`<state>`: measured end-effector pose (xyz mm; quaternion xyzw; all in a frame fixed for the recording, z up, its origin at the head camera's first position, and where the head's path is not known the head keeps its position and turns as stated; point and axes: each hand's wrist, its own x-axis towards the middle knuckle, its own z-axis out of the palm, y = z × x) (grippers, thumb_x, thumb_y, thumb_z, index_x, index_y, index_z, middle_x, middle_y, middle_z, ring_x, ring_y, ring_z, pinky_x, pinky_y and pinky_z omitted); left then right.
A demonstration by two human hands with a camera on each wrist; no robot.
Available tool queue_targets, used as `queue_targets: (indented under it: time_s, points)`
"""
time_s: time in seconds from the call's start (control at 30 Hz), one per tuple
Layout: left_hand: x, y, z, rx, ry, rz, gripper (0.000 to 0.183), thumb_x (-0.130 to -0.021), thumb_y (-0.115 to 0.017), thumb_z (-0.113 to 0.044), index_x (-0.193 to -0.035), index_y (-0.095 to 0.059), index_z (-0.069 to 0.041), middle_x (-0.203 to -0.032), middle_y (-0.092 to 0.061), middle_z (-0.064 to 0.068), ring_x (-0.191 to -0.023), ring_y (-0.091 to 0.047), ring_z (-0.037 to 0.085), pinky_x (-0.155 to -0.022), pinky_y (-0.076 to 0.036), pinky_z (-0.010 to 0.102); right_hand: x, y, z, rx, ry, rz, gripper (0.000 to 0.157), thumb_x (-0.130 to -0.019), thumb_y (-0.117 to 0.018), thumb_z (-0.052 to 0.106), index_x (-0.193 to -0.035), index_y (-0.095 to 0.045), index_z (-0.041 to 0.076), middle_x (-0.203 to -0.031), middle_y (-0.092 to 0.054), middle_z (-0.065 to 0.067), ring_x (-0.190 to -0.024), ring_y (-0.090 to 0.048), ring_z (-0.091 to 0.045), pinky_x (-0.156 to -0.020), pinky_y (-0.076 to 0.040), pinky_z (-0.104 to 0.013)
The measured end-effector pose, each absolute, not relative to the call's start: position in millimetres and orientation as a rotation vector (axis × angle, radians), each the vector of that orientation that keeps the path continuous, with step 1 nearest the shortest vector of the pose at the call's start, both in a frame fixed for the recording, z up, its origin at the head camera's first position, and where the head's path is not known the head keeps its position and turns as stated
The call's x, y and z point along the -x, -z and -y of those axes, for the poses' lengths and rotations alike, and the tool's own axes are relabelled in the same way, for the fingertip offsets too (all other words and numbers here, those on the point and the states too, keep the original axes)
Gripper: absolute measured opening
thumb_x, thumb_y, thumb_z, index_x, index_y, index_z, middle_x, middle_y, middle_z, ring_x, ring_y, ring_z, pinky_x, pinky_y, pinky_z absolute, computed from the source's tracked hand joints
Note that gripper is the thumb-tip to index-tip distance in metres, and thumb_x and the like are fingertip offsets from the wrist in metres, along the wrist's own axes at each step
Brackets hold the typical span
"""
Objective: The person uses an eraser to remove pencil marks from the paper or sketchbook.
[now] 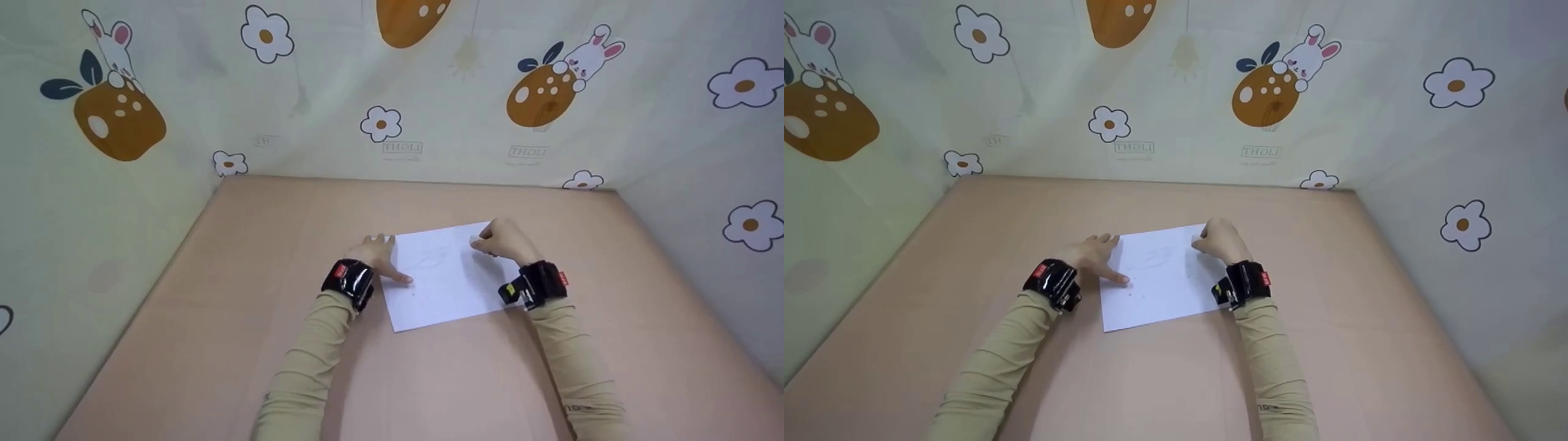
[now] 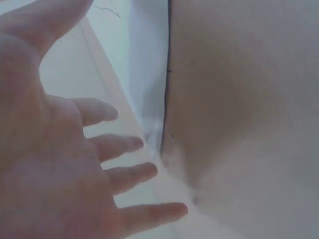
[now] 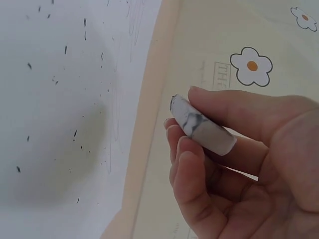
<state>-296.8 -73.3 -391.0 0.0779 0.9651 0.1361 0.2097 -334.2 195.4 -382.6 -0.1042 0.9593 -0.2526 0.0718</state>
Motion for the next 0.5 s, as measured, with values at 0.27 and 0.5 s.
queue_targets:
  time_s: [0.27,0.5]
  points:
    - [287,393,74,-0.312,-0.310,-2.679,0.111,-0.070,-0.076,-0.058,-0.153,-0.017,-0.014,-0.161,-0.012,0.014,-0.148,-0.011,0.038,-0.118,-0.018,0.056,335,384,-194,0.373,0.720,-2.908,0.026,-0.085,-0.066,0.021,-0.077,-0.072,-0.003,-0.052,-0.049,0.004,-0.048,-0.044,-0.010,-0.047,-0.033,-0.021]
    - [270,403,78,-0.401,-0.215,-2.686,0.116,-0.068,-0.076,-0.059,-0.153,-0.015,-0.009,-0.161,-0.007,0.012,-0.149,-0.004,0.037,-0.114,-0.016,0.065,333,392,-198,0.411,0.608,-2.860,0.020,-0.081,-0.067,0.015,-0.077,-0.072,-0.004,-0.052,-0.051,0.004,-0.048,-0.045,-0.008,-0.047,-0.034,-0.020]
